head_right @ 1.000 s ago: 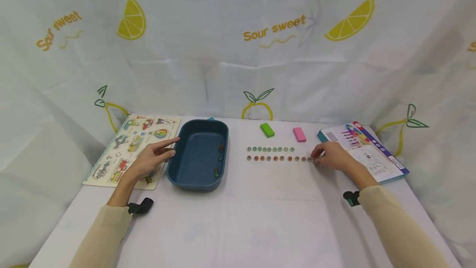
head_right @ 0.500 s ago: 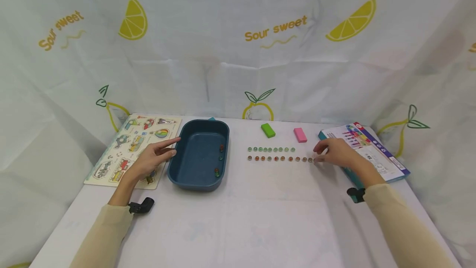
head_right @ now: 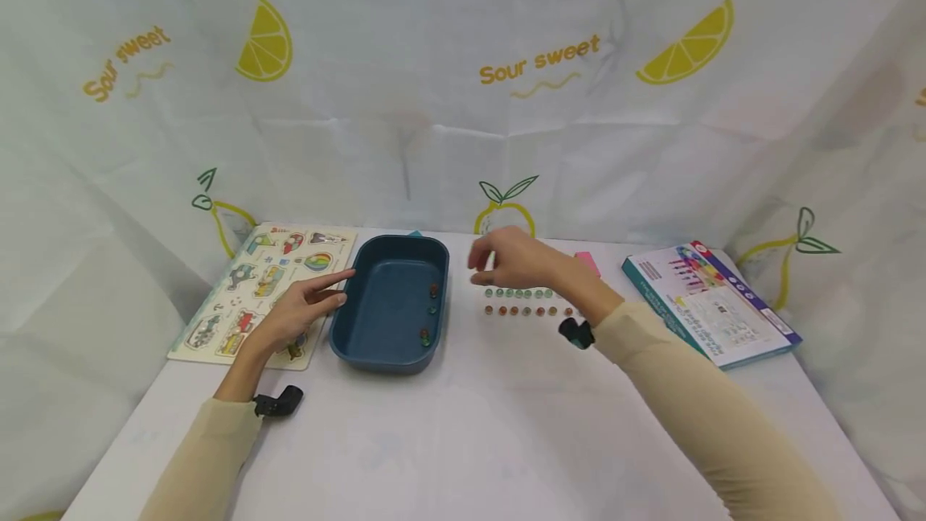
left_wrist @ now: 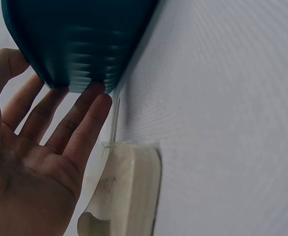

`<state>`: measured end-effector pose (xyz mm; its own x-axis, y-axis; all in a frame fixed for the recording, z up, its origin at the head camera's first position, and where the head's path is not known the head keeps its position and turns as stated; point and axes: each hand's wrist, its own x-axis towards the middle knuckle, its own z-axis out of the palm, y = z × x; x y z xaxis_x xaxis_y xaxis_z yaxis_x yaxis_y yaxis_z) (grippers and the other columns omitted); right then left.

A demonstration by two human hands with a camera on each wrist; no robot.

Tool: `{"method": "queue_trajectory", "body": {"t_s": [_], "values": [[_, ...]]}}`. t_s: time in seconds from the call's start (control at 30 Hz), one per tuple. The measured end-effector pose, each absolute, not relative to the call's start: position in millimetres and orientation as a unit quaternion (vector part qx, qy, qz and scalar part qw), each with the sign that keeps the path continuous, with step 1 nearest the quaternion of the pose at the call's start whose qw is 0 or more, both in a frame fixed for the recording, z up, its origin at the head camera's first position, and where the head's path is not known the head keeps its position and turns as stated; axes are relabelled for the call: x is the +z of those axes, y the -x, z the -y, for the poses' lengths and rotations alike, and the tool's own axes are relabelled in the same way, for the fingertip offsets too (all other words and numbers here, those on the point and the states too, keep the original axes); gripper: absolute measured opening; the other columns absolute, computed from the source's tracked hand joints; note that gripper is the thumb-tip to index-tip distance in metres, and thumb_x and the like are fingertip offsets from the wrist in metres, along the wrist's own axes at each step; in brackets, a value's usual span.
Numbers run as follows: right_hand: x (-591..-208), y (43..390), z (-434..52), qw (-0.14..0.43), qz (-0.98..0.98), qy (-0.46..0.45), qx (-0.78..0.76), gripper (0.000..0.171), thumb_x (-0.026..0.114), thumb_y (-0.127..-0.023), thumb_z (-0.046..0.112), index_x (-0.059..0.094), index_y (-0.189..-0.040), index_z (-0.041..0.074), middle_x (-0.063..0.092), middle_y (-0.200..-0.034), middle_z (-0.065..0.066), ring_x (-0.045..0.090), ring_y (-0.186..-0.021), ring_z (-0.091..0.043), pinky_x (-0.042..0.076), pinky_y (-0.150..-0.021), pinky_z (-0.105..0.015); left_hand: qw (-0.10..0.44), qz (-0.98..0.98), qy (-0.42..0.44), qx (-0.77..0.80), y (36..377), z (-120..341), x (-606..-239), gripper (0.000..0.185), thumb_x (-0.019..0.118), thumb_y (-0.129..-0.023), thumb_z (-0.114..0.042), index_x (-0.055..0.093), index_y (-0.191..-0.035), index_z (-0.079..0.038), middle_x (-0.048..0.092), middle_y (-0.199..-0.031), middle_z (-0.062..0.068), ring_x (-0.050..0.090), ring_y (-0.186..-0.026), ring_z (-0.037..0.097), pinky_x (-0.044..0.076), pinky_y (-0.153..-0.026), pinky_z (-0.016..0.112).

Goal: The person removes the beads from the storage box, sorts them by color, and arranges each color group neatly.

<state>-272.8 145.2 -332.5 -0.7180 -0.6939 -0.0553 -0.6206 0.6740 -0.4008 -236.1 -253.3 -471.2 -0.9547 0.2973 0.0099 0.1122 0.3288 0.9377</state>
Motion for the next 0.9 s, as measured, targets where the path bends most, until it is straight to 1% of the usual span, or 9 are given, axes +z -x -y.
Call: {"method": "queue_trajectory", "body": {"t_s": [0.17, 0.27, 0.33, 0.47, 0.6, 0.8, 0.9], "values": [[-342, 273, -70, 0.162, -0.886, 0.411, -0.139, 0.014, 0.077, -0.098, 0.017, 0.078, -0.110, 0.011, 0.078, -0.103, -0.002, 0.071, -0.089, -0.014, 0.063, -0.079, -0.028, 0.082, -0.809, -0.126, 0.568, 236, 252, -472, 0.055, 0.067, -0.106, -0.031, 0.053, -0.158, -0.022, 0.049, -0.165, 0.011, 0.056, -0.146, 0.037, 0.056, -0.114, 0.039], [-358, 271, -41, 0.185, -0.885, 0.420, -0.074, 0.014, 0.077, -0.098, 0.017, 0.079, -0.111, 0.012, 0.079, -0.105, -0.003, 0.072, -0.094, -0.015, 0.064, -0.082, -0.029, 0.087, -0.806, -0.125, 0.572, 236, 251, -473, 0.056, 0.068, -0.105, -0.032, 0.053, -0.158, -0.022, 0.049, -0.165, 0.011, 0.056, -0.146, 0.037, 0.056, -0.115, 0.042], [-370, 267, -27, 0.196, -0.890, 0.412, -0.022, 0.014, 0.077, -0.098, 0.017, 0.079, -0.111, 0.013, 0.078, -0.106, -0.003, 0.072, -0.094, -0.015, 0.065, -0.082, -0.030, 0.089, -0.805, -0.126, 0.573, 236, 251, -473, 0.056, 0.068, -0.105, -0.033, 0.053, -0.158, -0.023, 0.049, -0.165, 0.010, 0.055, -0.147, 0.037, 0.055, -0.115, 0.042], [-385, 259, -12, 0.201, -0.898, 0.387, 0.064, 0.013, 0.077, -0.098, 0.016, 0.078, -0.110, 0.012, 0.076, -0.102, -0.003, 0.068, -0.087, -0.015, 0.064, -0.080, -0.031, 0.089, -0.804, -0.130, 0.573, 236, 249, -472, 0.056, 0.068, -0.105, -0.032, 0.053, -0.158, -0.022, 0.050, -0.165, 0.010, 0.056, -0.147, 0.037, 0.055, -0.116, 0.043], [-390, 253, -7, 0.192, -0.900, 0.376, 0.108, 0.012, 0.076, -0.098, 0.016, 0.077, -0.109, 0.012, 0.074, -0.101, -0.004, 0.063, -0.081, -0.014, 0.063, -0.079, -0.031, 0.085, -0.805, -0.134, 0.572, 236, 248, -471, 0.055, 0.068, -0.106, -0.031, 0.053, -0.158, -0.021, 0.050, -0.165, 0.010, 0.055, -0.147, 0.037, 0.055, -0.116, 0.044], [-387, 253, -3, 0.193, -0.900, 0.364, 0.143, 0.018, 0.077, -0.097, 0.019, 0.077, -0.113, 0.012, 0.075, -0.101, -0.003, 0.062, -0.078, -0.013, 0.065, -0.079, -0.030, 0.084, -0.805, -0.133, 0.572, 236, 250, -471, 0.055, 0.068, -0.106, -0.031, 0.053, -0.158, -0.021, 0.049, -0.165, 0.010, 0.055, -0.147, 0.037, 0.055, -0.116, 0.044], [-388, 253, 0, 0.199, -0.897, 0.364, 0.153, 0.018, 0.077, -0.097, 0.019, 0.077, -0.114, 0.012, 0.075, -0.102, -0.003, 0.062, -0.078, -0.013, 0.065, -0.079, -0.030, 0.082, -0.806, -0.131, 0.571, 236, 252, -472, 0.055, 0.067, -0.106, -0.030, 0.053, -0.158, -0.021, 0.050, -0.165, 0.010, 0.056, -0.146, 0.037, 0.055, -0.116, 0.045]]}}
